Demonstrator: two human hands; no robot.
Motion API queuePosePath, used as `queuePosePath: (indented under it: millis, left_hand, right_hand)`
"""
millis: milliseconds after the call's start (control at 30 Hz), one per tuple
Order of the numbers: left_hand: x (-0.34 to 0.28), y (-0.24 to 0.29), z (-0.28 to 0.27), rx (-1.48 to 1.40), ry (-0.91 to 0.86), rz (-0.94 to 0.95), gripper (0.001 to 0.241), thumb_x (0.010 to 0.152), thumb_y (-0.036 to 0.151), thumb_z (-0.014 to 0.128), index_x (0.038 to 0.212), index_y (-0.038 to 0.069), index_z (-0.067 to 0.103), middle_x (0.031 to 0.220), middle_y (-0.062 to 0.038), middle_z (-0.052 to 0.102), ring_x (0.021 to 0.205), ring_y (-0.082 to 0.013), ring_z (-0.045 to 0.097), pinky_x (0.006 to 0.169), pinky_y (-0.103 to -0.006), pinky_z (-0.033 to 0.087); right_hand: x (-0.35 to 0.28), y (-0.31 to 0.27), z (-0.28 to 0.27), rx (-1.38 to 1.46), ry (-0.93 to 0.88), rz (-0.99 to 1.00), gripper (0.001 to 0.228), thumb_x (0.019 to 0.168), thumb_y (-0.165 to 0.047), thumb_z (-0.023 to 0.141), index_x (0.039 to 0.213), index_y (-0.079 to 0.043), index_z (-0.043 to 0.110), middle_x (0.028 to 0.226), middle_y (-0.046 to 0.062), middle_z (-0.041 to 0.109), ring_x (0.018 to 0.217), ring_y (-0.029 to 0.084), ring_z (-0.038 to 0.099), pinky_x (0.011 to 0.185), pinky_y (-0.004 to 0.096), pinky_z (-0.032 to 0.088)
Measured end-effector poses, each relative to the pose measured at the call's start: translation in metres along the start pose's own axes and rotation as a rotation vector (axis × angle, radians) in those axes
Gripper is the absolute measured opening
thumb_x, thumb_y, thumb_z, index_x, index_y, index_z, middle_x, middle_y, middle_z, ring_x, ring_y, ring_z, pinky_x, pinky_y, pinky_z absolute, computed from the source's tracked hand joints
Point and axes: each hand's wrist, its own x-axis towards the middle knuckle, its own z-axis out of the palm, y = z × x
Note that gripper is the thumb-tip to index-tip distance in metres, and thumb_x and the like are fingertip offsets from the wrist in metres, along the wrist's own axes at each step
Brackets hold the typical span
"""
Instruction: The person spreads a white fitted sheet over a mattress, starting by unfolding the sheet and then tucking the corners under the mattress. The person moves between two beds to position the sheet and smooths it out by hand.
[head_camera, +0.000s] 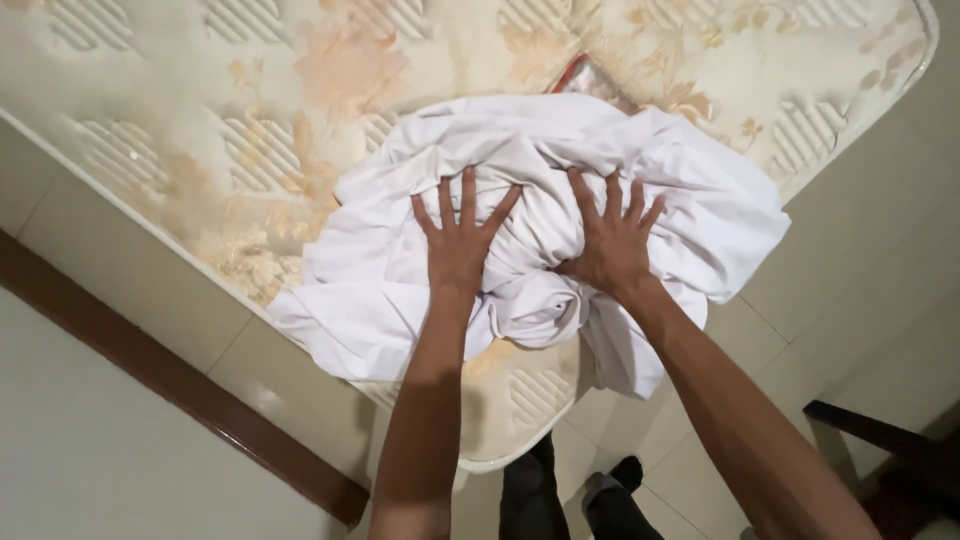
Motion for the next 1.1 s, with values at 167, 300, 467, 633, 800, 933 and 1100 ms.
queuePosePath:
  millis: [167, 300, 467, 633, 800, 933, 1100]
  left_hand:
    - [-0.004, -0.001, 0.012, 0.011, 0.074, 0.022, 0.093, 0.097, 0.005, 0.06, 0.162, 0.056, 0.019, 0.171, -0.015, 0.019, 0.152, -0.0452, 0.027, 0.117, -0.079, 0.015]
    - [0.002, 0.0, 0.004, 0.067, -0.037, 0.002, 0.095, 0.093, 0.006, 0.06, 0.161, 0.058, 0.018, 0.17, -0.014, 0.021, 0.151, -0.0422, 0.028, 0.115, -0.0779, 0.015]
    - [0.002, 0.0, 0.01, 0.015, 0.014, 0.0, 0.094, 0.094, 0.008, 0.061, 0.16, 0.057, 0.017, 0.169, -0.014, 0.023, 0.151, -0.044, 0.028, 0.115, -0.0791, 0.015]
    - [0.001, 0.001, 0.011, 0.057, 0.027, 0.006, 0.095, 0.094, 0.007, 0.061, 0.162, 0.056, 0.015, 0.168, -0.014, 0.026, 0.15, -0.0427, 0.029, 0.116, -0.0785, 0.015]
    - [0.004, 0.003, -0.008, 0.056, -0.116, -0.01, 0.096, 0.094, 0.008, 0.061, 0.162, 0.055, 0.013, 0.164, -0.016, 0.028, 0.149, -0.042, 0.029, 0.114, -0.078, 0.014]
    - [0.006, 0.004, -0.013, 0.091, -0.139, -0.009, 0.097, 0.092, 0.008, 0.061, 0.161, 0.055, 0.01, 0.164, -0.016, 0.028, 0.149, -0.0415, 0.028, 0.112, -0.0772, 0.015]
    - [0.005, 0.004, -0.013, 0.074, -0.157, -0.019, 0.096, 0.093, 0.012, 0.062, 0.161, 0.055, 0.01, 0.163, -0.016, 0.029, 0.148, -0.0415, 0.027, 0.113, -0.0768, 0.017]
  right_hand:
    - [0.0, 0.006, 0.013, -0.007, 0.045, -0.021, 0.143, 0.05, -0.058, 0.095, 0.163, -0.033, 0.012, 0.163, 0.029, 0.025, 0.146, 0.061, 0.019, 0.108, 0.085, 0.01]
    - [0.001, 0.002, 0.01, -0.007, 0.05, -0.007, 0.141, 0.05, -0.06, 0.095, 0.163, -0.033, 0.014, 0.163, 0.029, 0.024, 0.147, 0.06, 0.018, 0.11, 0.084, 0.01]
    - [0.005, 0.004, 0.014, -0.026, 0.025, 0.01, 0.141, 0.05, -0.059, 0.094, 0.162, -0.033, 0.015, 0.163, 0.028, 0.023, 0.147, 0.06, 0.016, 0.109, 0.084, 0.009]
    - [0.004, 0.005, 0.014, -0.002, 0.046, 0.005, 0.139, 0.05, -0.06, 0.094, 0.162, -0.032, 0.016, 0.163, 0.028, 0.024, 0.146, 0.06, 0.018, 0.109, 0.083, 0.008]
    - [0.001, 0.003, 0.014, -0.006, 0.047, 0.011, 0.136, 0.052, -0.06, 0.094, 0.161, -0.03, 0.02, 0.156, 0.028, 0.032, 0.144, 0.056, 0.028, 0.109, 0.083, 0.012]
    - [0.002, 0.002, 0.013, -0.015, 0.053, 0.012, 0.134, 0.051, -0.057, 0.095, 0.16, -0.03, 0.022, 0.154, 0.026, 0.036, 0.143, 0.054, 0.03, 0.109, 0.083, 0.013]
    - [0.002, 0.0, 0.013, -0.033, 0.06, 0.013, 0.131, 0.05, -0.056, 0.096, 0.157, -0.027, 0.027, 0.15, 0.027, 0.038, 0.142, 0.053, 0.033, 0.11, 0.079, 0.019]
